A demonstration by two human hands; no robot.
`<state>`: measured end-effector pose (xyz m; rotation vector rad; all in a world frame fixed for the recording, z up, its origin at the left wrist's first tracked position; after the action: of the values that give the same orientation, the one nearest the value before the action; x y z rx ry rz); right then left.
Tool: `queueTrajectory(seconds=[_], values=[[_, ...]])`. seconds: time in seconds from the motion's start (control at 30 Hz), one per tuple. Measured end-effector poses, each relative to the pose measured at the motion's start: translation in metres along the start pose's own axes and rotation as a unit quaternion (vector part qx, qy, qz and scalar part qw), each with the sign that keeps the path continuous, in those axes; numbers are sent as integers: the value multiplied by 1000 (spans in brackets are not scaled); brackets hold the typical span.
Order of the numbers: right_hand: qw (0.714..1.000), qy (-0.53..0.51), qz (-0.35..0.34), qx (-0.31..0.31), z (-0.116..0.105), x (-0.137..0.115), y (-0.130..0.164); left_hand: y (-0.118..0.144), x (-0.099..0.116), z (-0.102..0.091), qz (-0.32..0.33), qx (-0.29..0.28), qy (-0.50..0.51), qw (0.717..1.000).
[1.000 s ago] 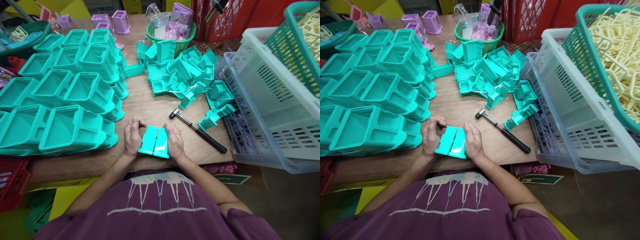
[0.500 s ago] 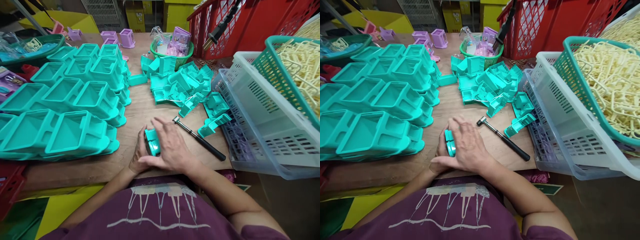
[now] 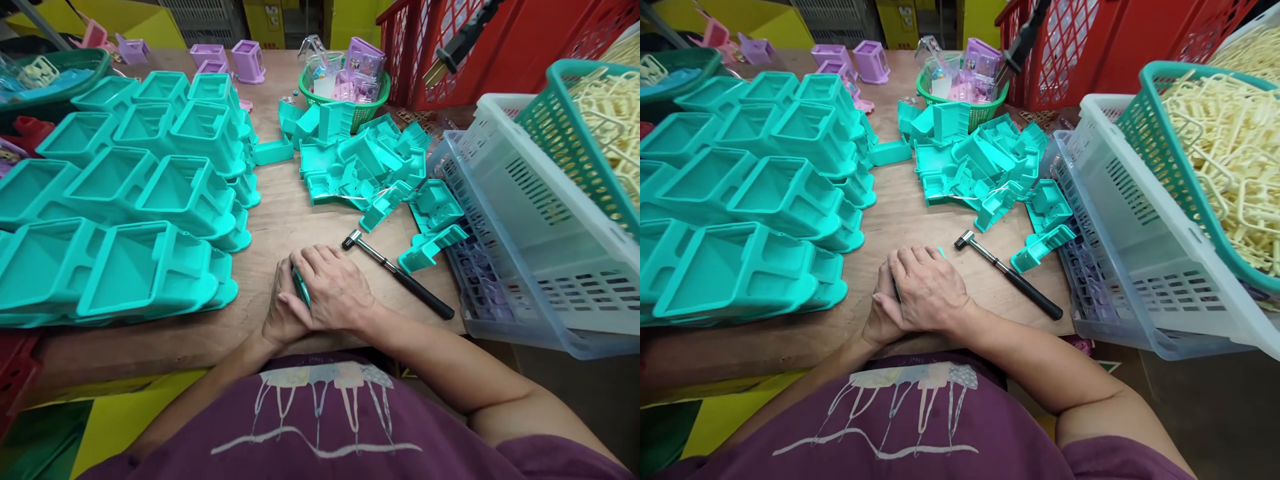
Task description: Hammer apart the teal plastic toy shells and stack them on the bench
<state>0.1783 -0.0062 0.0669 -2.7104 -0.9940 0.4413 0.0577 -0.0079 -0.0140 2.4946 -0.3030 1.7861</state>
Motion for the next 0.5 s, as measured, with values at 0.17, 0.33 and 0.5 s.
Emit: queueTrajectory(seconds=[0.17, 0.33, 0.5], values=[[998, -32, 19, 43, -4, 5, 5, -4, 8, -2, 101, 54, -125, 986], [975, -185, 52, 113, -19, 23, 19, -6, 43, -20, 132, -40, -283, 949], [973, -218, 30, 76, 5, 30, 40, -5, 72, -31, 61, -108, -502, 856]])
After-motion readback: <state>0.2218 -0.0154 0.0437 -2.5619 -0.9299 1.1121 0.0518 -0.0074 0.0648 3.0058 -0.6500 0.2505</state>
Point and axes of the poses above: each hand's wrist, its own y-axis away from the middle knuckle, its own z-axis out of the palm, x = y × z, the point moved 2 cm from there along -y, towards the middle knuckle, and after that the axes turned 8 degrees about -z, right-handed, at the moved point
